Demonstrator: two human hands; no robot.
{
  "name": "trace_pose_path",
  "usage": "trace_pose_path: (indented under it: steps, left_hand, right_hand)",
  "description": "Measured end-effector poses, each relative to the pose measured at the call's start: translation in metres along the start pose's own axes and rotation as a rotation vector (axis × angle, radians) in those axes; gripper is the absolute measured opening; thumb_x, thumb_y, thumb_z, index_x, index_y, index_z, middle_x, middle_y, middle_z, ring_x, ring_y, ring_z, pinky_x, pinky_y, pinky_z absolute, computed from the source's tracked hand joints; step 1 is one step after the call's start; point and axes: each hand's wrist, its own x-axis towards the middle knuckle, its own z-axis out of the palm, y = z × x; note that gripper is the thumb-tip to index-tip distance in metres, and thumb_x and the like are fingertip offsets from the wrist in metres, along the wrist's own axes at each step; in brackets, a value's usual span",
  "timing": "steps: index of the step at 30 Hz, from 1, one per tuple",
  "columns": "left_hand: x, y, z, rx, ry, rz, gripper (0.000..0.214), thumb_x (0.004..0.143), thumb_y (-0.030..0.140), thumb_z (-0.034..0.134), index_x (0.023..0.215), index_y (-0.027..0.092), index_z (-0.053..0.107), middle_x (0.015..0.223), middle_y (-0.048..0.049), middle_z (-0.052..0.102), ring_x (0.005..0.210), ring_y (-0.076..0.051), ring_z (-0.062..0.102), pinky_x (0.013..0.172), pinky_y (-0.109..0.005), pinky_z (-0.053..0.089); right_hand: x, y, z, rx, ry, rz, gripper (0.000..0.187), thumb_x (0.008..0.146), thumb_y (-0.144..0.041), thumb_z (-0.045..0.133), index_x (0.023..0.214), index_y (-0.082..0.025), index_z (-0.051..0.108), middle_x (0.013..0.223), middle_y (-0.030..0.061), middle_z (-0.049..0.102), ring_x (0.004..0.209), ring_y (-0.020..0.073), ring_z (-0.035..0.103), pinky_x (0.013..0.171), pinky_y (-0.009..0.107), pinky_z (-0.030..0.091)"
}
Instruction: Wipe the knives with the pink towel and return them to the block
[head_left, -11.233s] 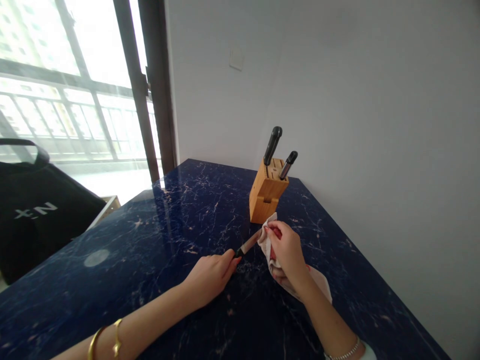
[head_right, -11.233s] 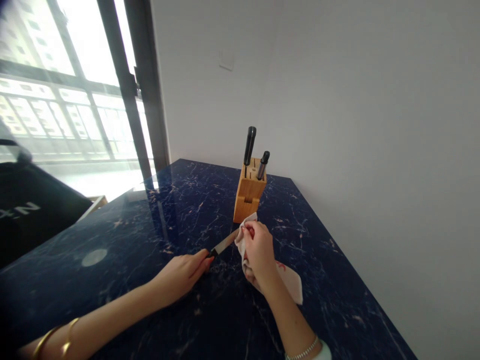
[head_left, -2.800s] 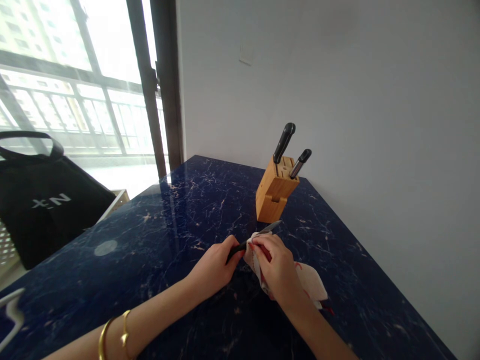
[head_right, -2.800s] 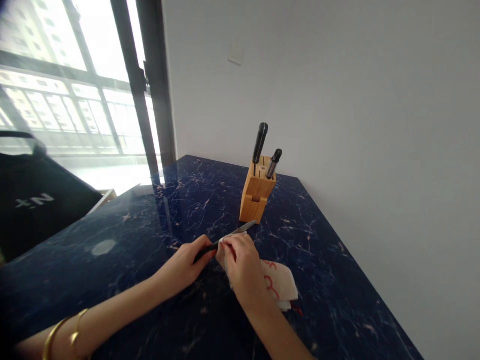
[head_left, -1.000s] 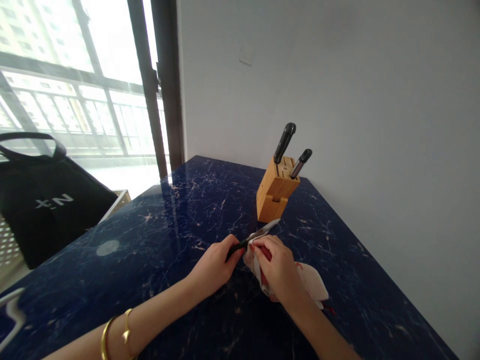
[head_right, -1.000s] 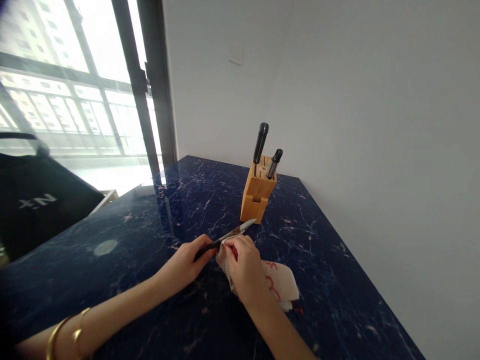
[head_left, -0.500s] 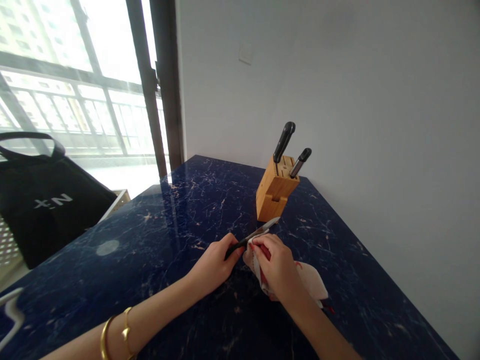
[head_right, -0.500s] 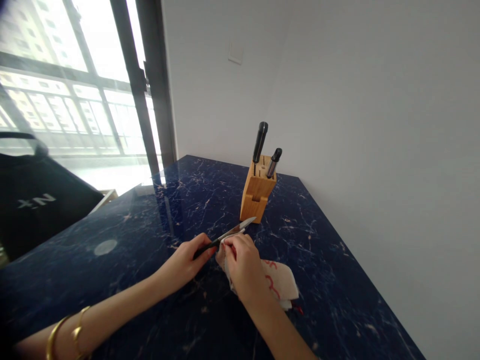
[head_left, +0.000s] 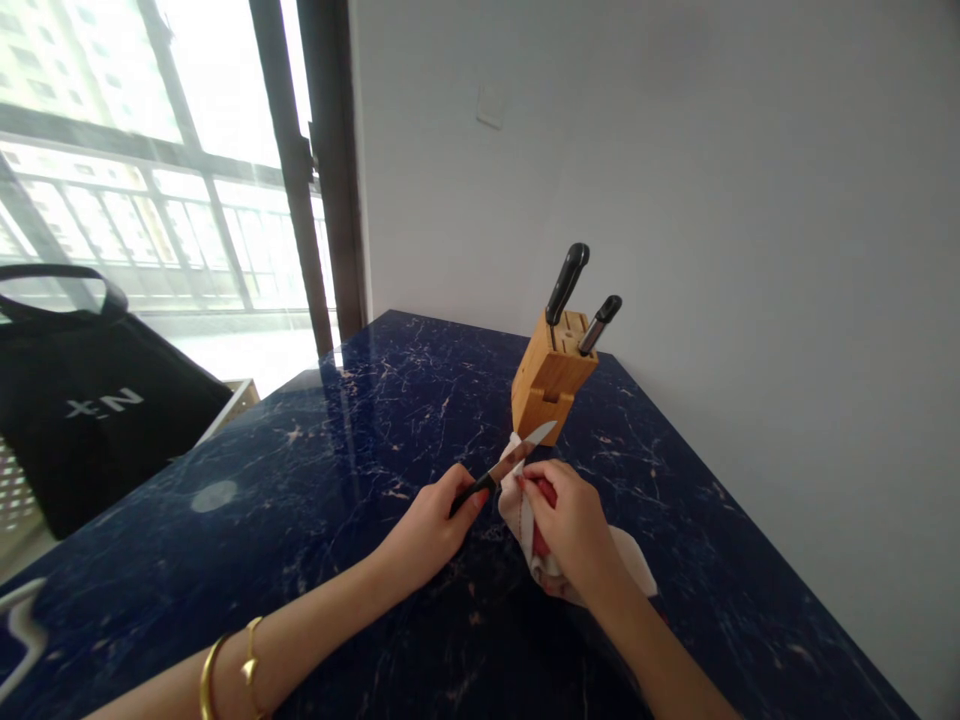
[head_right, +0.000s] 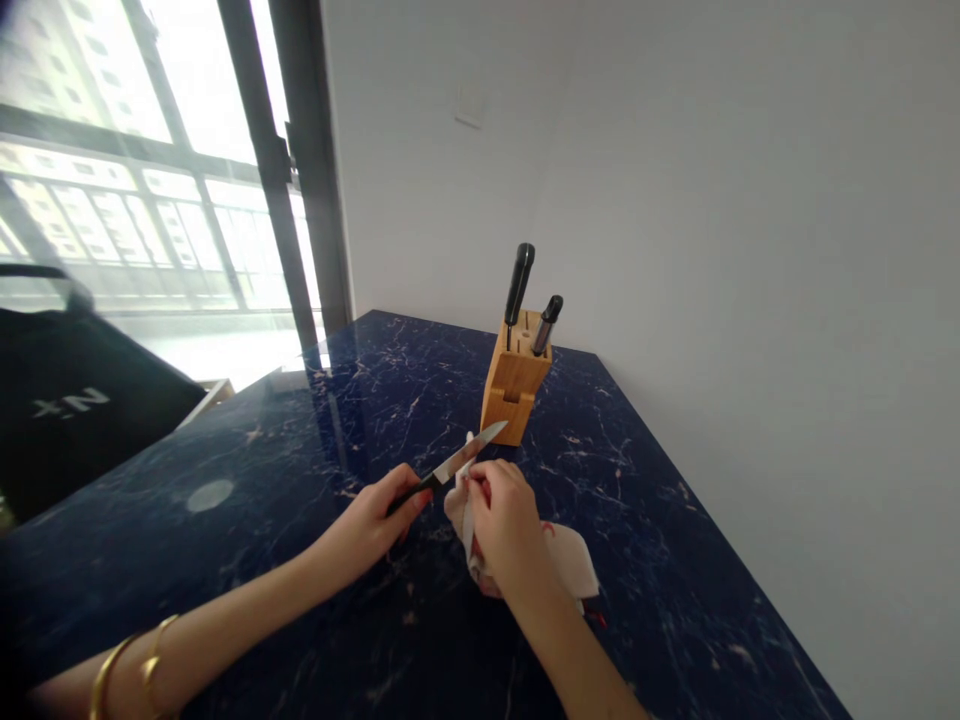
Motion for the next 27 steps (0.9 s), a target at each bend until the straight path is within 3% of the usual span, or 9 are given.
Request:
trace_pose_path:
  steps: [8,13,20,27]
  left_hand:
    - [0.000,-0.011,0.009,-0.071,-0.039,-0.097,0.022,0.083,0.040,0.037,0.074,0.020,0.040,0.050,0.0070,0.046,0.046,-0.010,0.044,0.046,-0.020,0.033]
    - [-0.003,-0.008,0.013,-0.100,-0.080,-0.081,0.022,0.083,0.039,0.038,0.074,0.020,0.040,0.053,0.0068,0.045,0.048,-0.010,0.044,0.046,-0.020,0.032]
    - [-0.004,-0.001,0.010,-0.047,-0.084,-0.039,0.016,0.083,0.033,0.040,0.074,0.019,0.044,0.054,0.0061,0.048,0.051,-0.010,0.044,0.052,-0.022,0.033]
    - [-0.003,-0.005,0.012,-0.041,-0.102,-0.044,0.020,0.083,0.035,0.039,0.072,0.019,0.043,0.054,0.0063,0.046,0.050,-0.010,0.042,0.048,-0.021,0.029]
  right_hand:
    - [0.002,0.005,-0.012,-0.007,0.182,0.054,0.009,0.078,-0.022,0.048,0.078,-0.020,0.057,0.076,0.0034,0.062,0.071,0.0168,0.057,0.067,0.029,0.043]
    - [-0.002,-0.005,-0.004,0.025,0.083,-0.068,0.011,0.078,-0.018,0.048,0.079,-0.020,0.059,0.078,0.0029,0.060,0.076,0.0161,0.055,0.071,0.029,0.043]
    - [-0.007,-0.006,0.009,0.084,-0.033,-0.107,0.012,0.078,-0.014,0.048,0.079,-0.020,0.058,0.079,0.0019,0.059,0.078,0.0150,0.054,0.073,0.028,0.043]
    - [-0.002,-0.001,0.004,0.143,0.011,-0.045,0.011,0.079,-0.016,0.047,0.078,-0.020,0.058,0.080,0.0028,0.058,0.078,0.0159,0.054,0.072,0.030,0.044]
